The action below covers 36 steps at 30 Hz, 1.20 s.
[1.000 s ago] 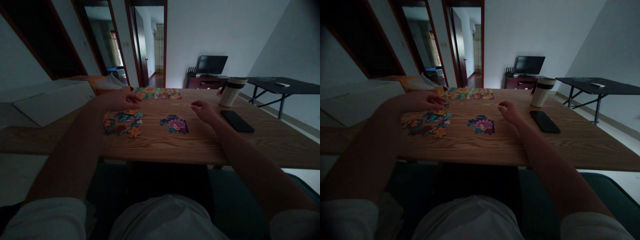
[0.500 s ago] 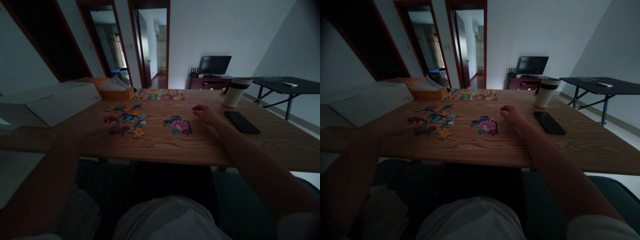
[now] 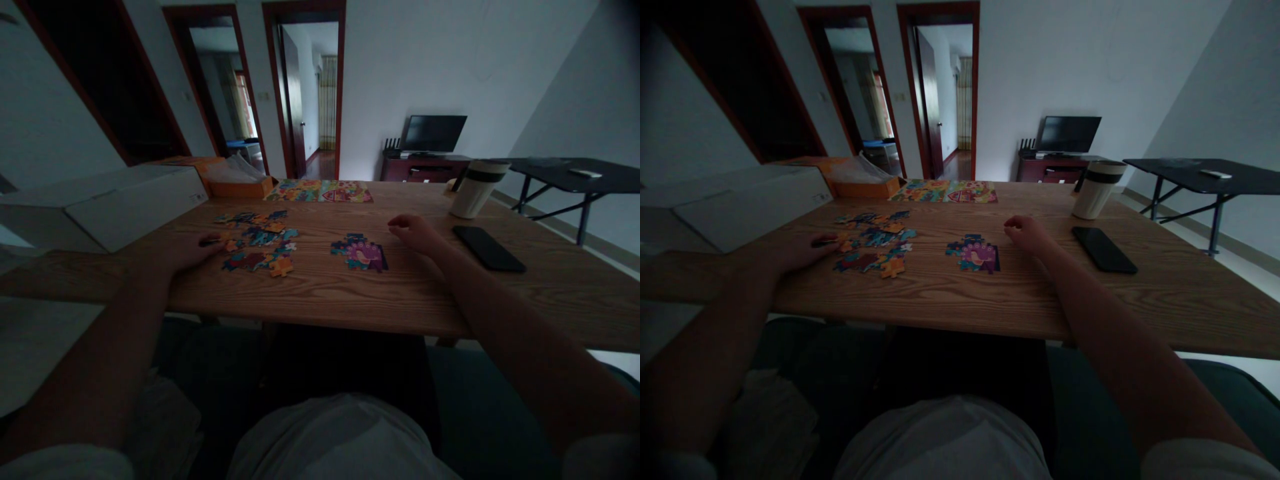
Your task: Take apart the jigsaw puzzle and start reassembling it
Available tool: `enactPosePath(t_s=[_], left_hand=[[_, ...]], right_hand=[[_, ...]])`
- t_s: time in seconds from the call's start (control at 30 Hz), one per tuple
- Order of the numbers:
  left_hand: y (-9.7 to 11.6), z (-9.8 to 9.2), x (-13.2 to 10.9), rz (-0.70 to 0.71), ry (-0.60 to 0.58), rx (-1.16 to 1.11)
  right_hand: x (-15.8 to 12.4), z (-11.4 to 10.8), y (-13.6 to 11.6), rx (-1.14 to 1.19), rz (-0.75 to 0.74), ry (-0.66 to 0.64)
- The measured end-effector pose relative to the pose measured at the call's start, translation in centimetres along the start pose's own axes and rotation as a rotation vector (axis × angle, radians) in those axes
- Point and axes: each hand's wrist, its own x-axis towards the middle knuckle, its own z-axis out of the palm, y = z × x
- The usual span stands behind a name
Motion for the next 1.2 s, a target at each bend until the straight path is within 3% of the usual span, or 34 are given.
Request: enactPosePath(t_s=[0.1, 0.3, 0.73, 0.83, 1.0, 1.2], left_hand=[[0.0, 0.3, -0.4, -0.05, -0.042, 0.107], [0.3, 0.4, -0.7, 0.041, 0.015, 0.13], [1.0, 0.1, -1.2, -0.012, 0.07, 0.123], [0.6, 0.3, -1.2, -0.042, 0.098, 0.01], [1.2, 0.3, -1.6, -0.176, 0.14, -0.374], [2.2, 0.0, -2.5, -0.213, 0.15, -0.467]], right_hand=[[0.0, 0.0, 0.1, 0.002, -0.005, -0.007], [-0.1, 0.0, -0.1, 0.04, -0.006, -0.007], [-0.1, 0.0, -0.3, 0.019, -0.015, -0.045], [-0.1, -0.1, -0.5, 0.016, -0.016, -0.055], [-0.1, -0.1, -0.4, 0.014, -0.021, -0.068], [-0.1, -0.1, -0.5, 0.008, -0.01, -0.067]])
